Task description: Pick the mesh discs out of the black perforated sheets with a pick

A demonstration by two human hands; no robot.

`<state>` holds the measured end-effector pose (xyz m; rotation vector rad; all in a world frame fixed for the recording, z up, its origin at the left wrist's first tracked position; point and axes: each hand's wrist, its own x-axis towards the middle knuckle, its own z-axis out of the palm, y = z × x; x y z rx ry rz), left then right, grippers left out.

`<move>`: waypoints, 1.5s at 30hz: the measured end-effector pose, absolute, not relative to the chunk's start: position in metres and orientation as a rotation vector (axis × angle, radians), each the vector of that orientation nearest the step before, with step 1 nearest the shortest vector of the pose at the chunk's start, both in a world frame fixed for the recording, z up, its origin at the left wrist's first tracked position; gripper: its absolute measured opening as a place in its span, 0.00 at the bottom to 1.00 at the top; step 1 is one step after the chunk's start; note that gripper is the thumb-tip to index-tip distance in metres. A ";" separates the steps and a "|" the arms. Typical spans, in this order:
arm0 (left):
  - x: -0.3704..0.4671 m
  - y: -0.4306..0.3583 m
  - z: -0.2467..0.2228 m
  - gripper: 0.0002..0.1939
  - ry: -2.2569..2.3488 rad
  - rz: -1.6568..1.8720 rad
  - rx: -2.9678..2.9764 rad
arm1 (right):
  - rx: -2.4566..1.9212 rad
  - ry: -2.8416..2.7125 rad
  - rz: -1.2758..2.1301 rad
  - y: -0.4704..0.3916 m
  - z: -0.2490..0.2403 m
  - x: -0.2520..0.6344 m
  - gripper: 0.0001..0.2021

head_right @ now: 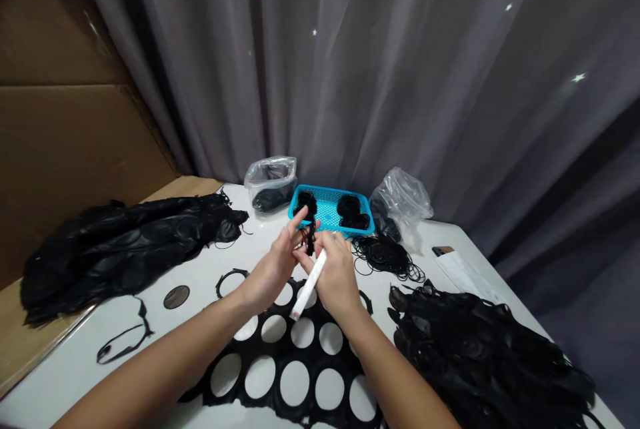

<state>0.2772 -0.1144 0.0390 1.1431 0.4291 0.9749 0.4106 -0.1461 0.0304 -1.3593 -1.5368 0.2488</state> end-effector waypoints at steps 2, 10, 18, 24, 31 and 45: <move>0.281 -0.116 0.024 0.35 0.471 0.957 1.114 | -1.441 -1.571 0.218 -0.142 0.021 0.412 0.20; 0.232 -0.096 -0.003 0.26 0.636 0.759 0.931 | -1.421 -1.593 0.923 -0.098 -0.003 0.438 0.25; 0.166 -0.048 -0.033 0.19 1.007 1.023 0.943 | -1.786 -2.009 0.270 0.006 0.031 0.450 0.14; 0.139 -0.031 -0.028 0.18 1.087 1.191 0.923 | -1.868 -2.157 0.321 0.089 0.022 0.450 0.10; 0.132 -0.034 -0.024 0.19 1.099 1.214 1.018 | -1.956 -2.171 0.392 0.149 -0.003 0.447 0.18; 0.115 -0.033 -0.035 0.10 1.455 0.536 1.805 | -1.907 -1.586 0.558 0.117 -0.005 0.476 0.13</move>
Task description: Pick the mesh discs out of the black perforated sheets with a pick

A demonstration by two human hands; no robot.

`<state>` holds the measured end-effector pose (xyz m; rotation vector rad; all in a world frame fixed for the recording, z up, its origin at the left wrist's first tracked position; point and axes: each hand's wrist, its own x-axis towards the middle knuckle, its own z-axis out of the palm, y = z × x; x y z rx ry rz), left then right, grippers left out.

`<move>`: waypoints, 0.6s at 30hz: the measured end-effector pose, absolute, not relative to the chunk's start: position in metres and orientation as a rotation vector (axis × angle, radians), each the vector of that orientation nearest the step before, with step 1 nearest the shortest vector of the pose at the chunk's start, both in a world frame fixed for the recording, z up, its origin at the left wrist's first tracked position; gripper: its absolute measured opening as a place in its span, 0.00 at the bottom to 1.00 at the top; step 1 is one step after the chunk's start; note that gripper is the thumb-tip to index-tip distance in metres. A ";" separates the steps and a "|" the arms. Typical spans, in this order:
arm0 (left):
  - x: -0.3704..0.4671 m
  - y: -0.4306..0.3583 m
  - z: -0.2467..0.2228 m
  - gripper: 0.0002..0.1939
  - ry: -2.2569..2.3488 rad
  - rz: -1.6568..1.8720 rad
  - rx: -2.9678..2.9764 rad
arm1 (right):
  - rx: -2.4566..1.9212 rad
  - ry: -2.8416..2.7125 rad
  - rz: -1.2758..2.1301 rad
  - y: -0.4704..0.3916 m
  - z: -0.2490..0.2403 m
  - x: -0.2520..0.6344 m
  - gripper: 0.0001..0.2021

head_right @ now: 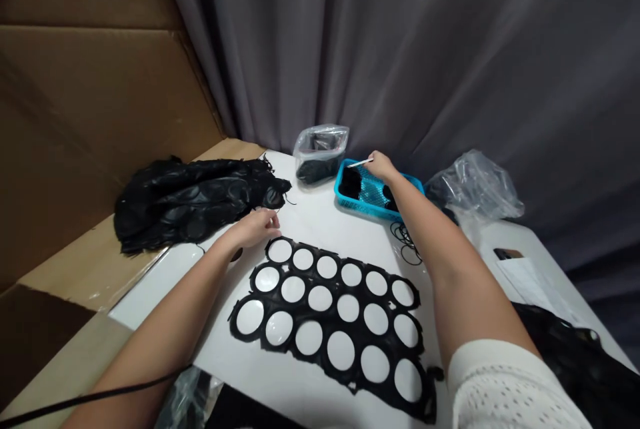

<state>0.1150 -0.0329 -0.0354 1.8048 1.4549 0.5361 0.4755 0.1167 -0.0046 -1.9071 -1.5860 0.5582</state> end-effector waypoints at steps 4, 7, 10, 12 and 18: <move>0.119 -0.038 -0.037 0.12 1.461 0.278 2.037 | -1.828 -1.448 0.657 0.095 0.005 0.468 0.12; 0.125 -0.041 -0.036 0.09 1.442 0.114 2.166 | -1.726 -1.382 0.729 0.073 0.019 0.458 0.10; 0.128 -0.041 -0.033 0.16 1.484 0.012 2.249 | -1.599 -1.319 0.797 0.037 0.030 0.449 0.11; 0.130 -0.043 -0.029 0.17 1.524 -0.017 2.293 | -1.464 -1.274 0.917 0.004 0.031 0.445 0.17; 0.158 -0.098 -0.018 0.11 1.528 0.141 2.499 | -1.292 -1.451 1.091 -0.104 -0.004 0.422 0.28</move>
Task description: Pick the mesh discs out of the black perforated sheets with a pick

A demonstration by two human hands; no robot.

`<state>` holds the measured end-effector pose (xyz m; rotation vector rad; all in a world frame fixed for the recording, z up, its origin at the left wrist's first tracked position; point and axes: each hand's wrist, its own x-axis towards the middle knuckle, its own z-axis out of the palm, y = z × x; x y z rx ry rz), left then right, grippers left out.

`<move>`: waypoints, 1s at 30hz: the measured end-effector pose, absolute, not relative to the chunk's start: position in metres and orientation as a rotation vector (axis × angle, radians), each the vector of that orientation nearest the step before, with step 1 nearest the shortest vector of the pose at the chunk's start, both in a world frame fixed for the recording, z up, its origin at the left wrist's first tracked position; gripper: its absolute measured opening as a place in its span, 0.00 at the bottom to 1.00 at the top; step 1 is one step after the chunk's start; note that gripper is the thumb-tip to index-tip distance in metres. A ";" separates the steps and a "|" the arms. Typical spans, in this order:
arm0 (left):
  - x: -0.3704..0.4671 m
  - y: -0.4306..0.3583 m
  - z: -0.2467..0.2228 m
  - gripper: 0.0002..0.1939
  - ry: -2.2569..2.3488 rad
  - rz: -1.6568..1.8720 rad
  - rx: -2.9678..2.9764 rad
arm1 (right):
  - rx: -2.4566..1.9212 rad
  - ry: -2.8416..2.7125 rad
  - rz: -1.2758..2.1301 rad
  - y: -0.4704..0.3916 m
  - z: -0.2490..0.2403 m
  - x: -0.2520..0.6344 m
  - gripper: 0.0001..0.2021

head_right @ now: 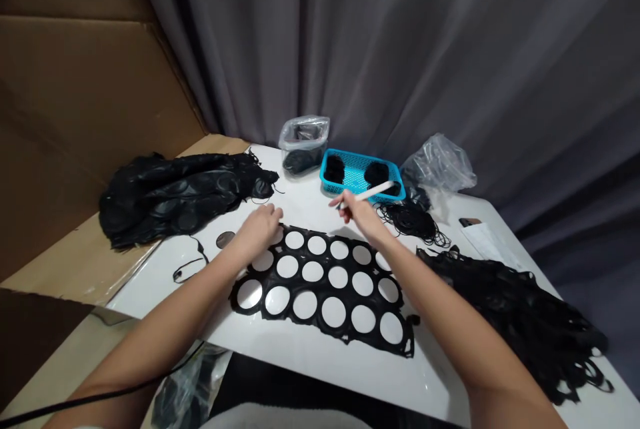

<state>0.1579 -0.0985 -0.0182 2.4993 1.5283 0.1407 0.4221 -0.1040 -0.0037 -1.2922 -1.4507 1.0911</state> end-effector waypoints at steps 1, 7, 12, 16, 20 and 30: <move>0.163 -0.115 -0.021 0.11 1.479 0.168 2.536 | -1.327 -1.502 1.068 -0.117 -0.012 0.416 0.27; 0.164 -0.189 -0.066 0.21 1.313 0.367 2.678 | -1.314 -1.718 1.075 -0.145 -0.047 0.376 0.09; 0.155 -0.194 -0.083 0.23 1.319 0.522 2.523 | -1.256 -1.820 1.107 -0.139 -0.058 0.358 0.07; 0.155 -0.192 -0.081 0.23 1.302 0.571 2.486 | -1.231 -1.835 1.098 -0.138 -0.066 0.354 0.07; 0.154 -0.192 -0.081 0.24 1.279 0.570 2.492 | -1.237 -1.820 1.121 -0.137 -0.069 0.353 0.06; 0.153 -0.188 -0.080 0.24 1.271 0.475 2.607 | -1.119 -2.185 0.699 -0.148 -0.070 0.345 0.05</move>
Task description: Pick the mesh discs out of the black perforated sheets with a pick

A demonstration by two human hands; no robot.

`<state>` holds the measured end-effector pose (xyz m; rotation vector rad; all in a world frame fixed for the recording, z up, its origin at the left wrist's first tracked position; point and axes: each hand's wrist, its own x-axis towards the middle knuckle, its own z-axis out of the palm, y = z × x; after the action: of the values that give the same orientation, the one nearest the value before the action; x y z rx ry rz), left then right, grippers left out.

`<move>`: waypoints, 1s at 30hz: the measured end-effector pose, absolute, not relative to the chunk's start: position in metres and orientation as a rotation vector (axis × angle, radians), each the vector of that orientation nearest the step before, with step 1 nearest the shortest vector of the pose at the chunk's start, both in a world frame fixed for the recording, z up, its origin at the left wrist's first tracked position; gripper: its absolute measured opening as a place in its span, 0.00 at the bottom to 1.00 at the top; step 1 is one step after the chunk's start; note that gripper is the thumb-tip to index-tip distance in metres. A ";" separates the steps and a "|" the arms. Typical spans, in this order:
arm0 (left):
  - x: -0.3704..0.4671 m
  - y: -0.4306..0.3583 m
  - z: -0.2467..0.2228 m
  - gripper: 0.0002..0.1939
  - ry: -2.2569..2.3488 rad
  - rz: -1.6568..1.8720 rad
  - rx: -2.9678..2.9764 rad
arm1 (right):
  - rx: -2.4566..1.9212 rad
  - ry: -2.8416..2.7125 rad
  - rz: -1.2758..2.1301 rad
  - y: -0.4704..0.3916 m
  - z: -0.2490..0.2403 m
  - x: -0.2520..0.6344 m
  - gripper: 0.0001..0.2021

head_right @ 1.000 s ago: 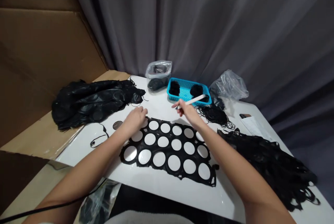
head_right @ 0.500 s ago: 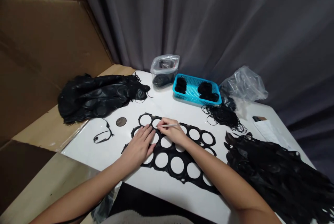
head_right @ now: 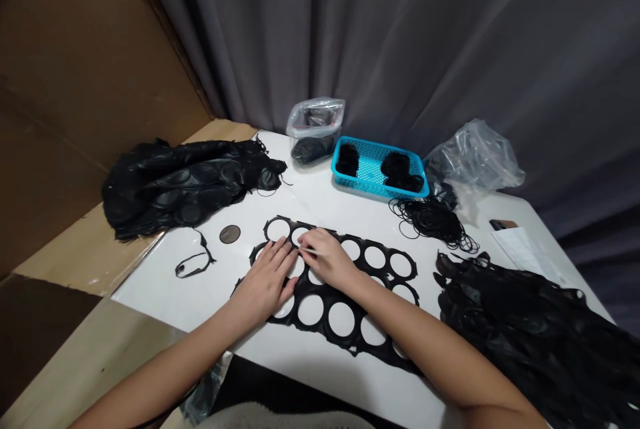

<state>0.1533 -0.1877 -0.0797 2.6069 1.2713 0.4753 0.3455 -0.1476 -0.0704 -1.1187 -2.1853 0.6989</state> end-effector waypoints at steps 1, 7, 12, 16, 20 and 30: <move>0.154 -0.188 -0.080 0.24 1.280 0.466 2.625 | -1.099 -2.298 0.574 -0.147 -0.071 0.345 0.05; 0.152 -0.191 -0.079 0.23 1.358 0.418 2.750 | -1.540 -2.110 0.011 -0.096 -0.059 0.387 0.08; 0.153 -0.190 -0.070 0.20 1.451 0.409 2.760 | -1.558 -1.832 0.435 -0.090 -0.047 0.418 0.06; 0.165 -0.186 -0.066 0.21 1.328 0.475 2.856 | -1.407 -1.829 0.967 -0.129 -0.053 0.403 0.06; 0.177 -0.184 -0.077 0.24 1.128 0.462 2.907 | -1.347 -1.796 1.079 -0.155 -0.060 0.390 0.05; 0.174 -0.187 -0.086 0.26 1.086 0.432 2.868 | -1.303 -1.784 1.048 -0.156 -0.067 0.391 0.04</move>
<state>0.1744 -0.1868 -0.0860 2.8684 1.0859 0.4318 0.3912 -0.1563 -0.0666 -1.3027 -1.7843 1.0485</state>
